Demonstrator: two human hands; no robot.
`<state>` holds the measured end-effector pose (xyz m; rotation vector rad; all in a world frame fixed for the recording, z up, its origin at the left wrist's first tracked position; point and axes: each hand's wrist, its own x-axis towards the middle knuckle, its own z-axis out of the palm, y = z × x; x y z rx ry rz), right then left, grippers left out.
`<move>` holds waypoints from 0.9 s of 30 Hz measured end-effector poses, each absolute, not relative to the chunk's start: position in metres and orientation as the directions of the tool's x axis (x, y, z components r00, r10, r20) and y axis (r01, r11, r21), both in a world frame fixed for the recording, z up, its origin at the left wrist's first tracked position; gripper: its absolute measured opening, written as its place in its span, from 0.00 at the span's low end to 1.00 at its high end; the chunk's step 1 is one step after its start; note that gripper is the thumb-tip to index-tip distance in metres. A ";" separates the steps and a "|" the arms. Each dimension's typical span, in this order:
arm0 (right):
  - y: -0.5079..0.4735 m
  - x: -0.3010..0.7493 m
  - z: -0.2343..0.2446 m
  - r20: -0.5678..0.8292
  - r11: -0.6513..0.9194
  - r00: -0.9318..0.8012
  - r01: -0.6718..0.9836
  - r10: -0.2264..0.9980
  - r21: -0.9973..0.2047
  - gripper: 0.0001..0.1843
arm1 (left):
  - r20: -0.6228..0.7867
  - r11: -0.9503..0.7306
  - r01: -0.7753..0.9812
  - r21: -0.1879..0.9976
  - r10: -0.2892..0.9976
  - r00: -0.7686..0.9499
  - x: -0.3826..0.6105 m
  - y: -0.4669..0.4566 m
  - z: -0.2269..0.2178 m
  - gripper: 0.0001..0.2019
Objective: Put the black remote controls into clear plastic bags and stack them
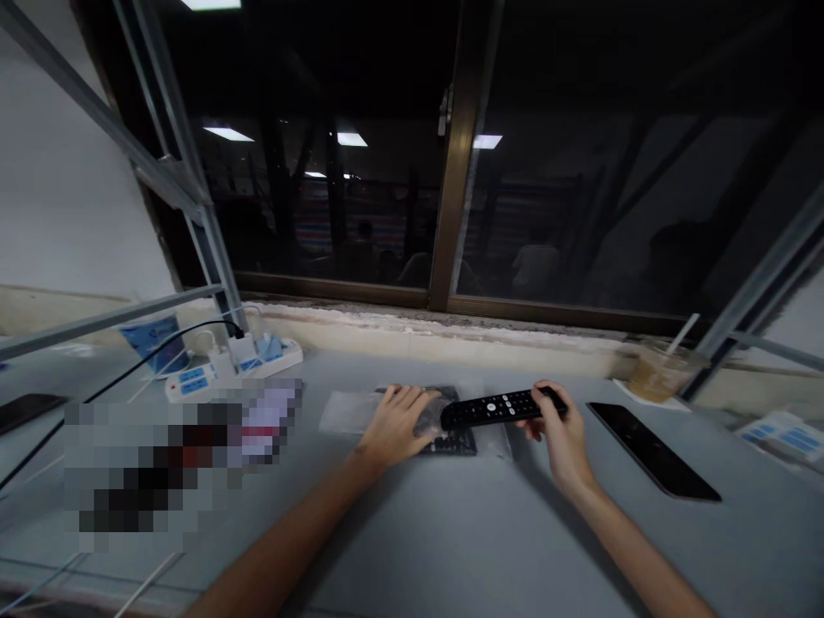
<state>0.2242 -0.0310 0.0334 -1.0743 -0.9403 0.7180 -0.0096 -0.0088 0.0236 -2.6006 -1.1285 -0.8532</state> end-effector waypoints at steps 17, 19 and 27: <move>-0.043 0.222 0.034 0.505 0.409 0.361 0.311 0.784 -0.858 0.15 | 0.490 -0.713 0.700 0.050 0.628 0.605 -0.006 -0.010 0.017 0.18; -0.042 0.221 0.034 0.497 0.407 0.355 0.301 0.792 -0.862 0.15 | 0.494 -0.712 0.701 0.045 0.626 0.604 -0.006 -0.010 0.017 0.19; -0.040 0.222 0.034 0.462 0.396 0.339 0.247 0.820 -0.884 0.17 | 0.525 -0.693 0.718 0.069 0.637 0.564 -0.003 -0.014 0.016 0.18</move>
